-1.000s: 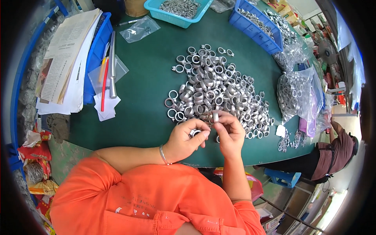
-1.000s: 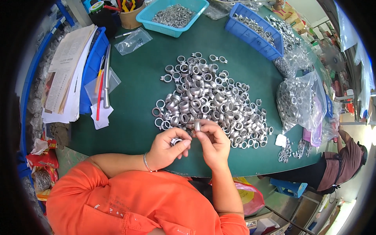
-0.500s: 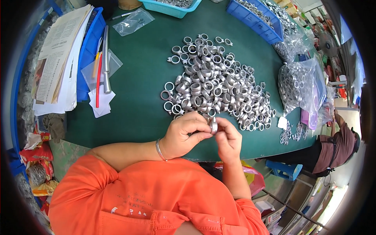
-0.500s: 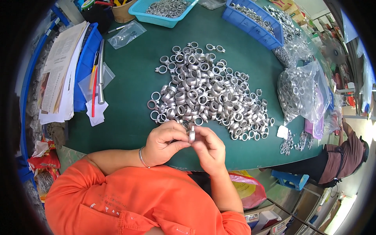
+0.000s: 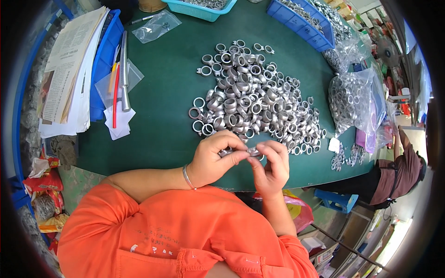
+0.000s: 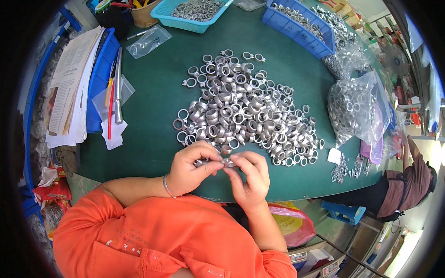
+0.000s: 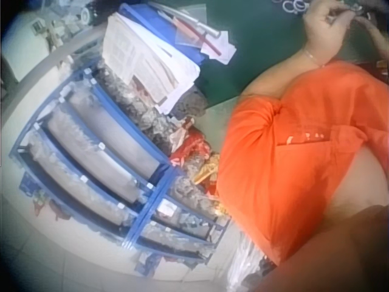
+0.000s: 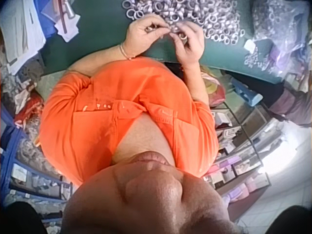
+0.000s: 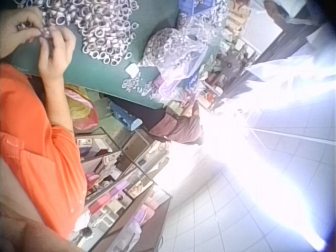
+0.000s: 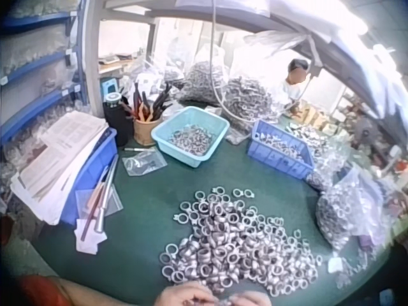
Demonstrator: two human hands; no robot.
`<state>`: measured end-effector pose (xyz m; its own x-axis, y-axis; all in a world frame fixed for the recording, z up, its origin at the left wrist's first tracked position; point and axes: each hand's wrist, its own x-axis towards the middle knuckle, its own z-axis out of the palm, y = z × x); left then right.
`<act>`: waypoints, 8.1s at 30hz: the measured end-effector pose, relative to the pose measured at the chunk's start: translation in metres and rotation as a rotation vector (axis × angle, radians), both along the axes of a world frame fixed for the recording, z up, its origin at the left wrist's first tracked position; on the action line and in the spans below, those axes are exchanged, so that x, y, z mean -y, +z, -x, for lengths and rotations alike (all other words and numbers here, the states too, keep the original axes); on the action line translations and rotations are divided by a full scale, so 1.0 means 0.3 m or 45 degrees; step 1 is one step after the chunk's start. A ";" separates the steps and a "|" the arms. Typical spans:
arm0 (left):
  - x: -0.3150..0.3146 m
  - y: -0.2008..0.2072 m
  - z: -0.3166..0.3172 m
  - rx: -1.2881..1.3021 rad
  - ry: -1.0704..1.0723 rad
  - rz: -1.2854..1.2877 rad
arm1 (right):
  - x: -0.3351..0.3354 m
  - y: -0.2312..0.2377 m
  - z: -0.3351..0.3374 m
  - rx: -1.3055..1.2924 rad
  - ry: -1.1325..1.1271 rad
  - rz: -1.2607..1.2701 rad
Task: The person picks up individual metal ring-like components from a pile on the table, turns them over in their hands, and eventually places gathered components into a small purple tray.
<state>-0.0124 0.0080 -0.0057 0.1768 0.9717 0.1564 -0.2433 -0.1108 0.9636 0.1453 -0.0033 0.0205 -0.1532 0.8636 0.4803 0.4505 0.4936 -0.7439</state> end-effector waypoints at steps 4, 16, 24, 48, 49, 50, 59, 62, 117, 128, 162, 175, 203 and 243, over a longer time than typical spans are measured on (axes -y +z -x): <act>-0.005 -0.001 0.007 0.513 -0.323 0.705 | 0.005 0.031 0.015 0.279 0.083 -0.228; -0.015 0.008 0.018 0.721 -0.526 0.910 | -0.255 -0.055 0.025 0.655 -0.421 -0.128; -0.006 0.017 0.018 0.600 -0.374 0.733 | -0.182 -0.042 -0.015 0.255 -0.188 0.001; -0.005 0.012 0.003 0.118 -0.166 -0.095 | 0.000 -0.020 -0.002 -0.840 0.150 0.879; 0.001 0.025 0.009 0.186 -0.224 0.038 | -0.003 -0.020 -0.007 -0.849 0.117 0.947; 0.003 0.036 0.013 0.255 -0.281 0.168 | -0.002 -0.023 -0.013 -0.876 0.131 1.005; 0.006 0.028 0.012 0.175 -0.325 0.268 | 0.008 -0.023 -0.015 -0.869 0.084 1.201; 0.004 0.037 0.012 0.210 -0.339 0.304 | 0.009 -0.025 -0.019 -0.900 0.100 1.192; -0.005 -0.005 0.000 0.053 -0.043 -0.117 | -0.017 -0.019 -0.019 -0.729 0.300 0.533; -0.007 0.007 0.021 0.460 -0.459 0.780 | -0.040 0.027 0.004 0.072 0.213 -0.118; -0.013 0.010 0.015 0.117 -0.103 -0.022 | -0.027 -0.042 0.006 -0.646 0.147 0.440; -0.015 -0.008 0.017 0.811 -0.379 0.850 | -0.091 0.020 0.024 -0.072 0.193 -0.089; -0.024 0.032 0.030 0.436 -0.284 0.703 | -0.068 0.001 -0.017 -0.604 0.391 0.811; -0.035 -0.002 0.034 0.688 -0.570 0.893 | -0.343 -0.024 0.036 0.979 -0.302 -0.240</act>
<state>-0.0225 0.0187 -0.0062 0.6244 0.7363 -0.2609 -0.5498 0.6515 0.5228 0.1344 0.0994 0.0132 -0.3222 0.8296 0.4560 0.9078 0.4074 -0.0999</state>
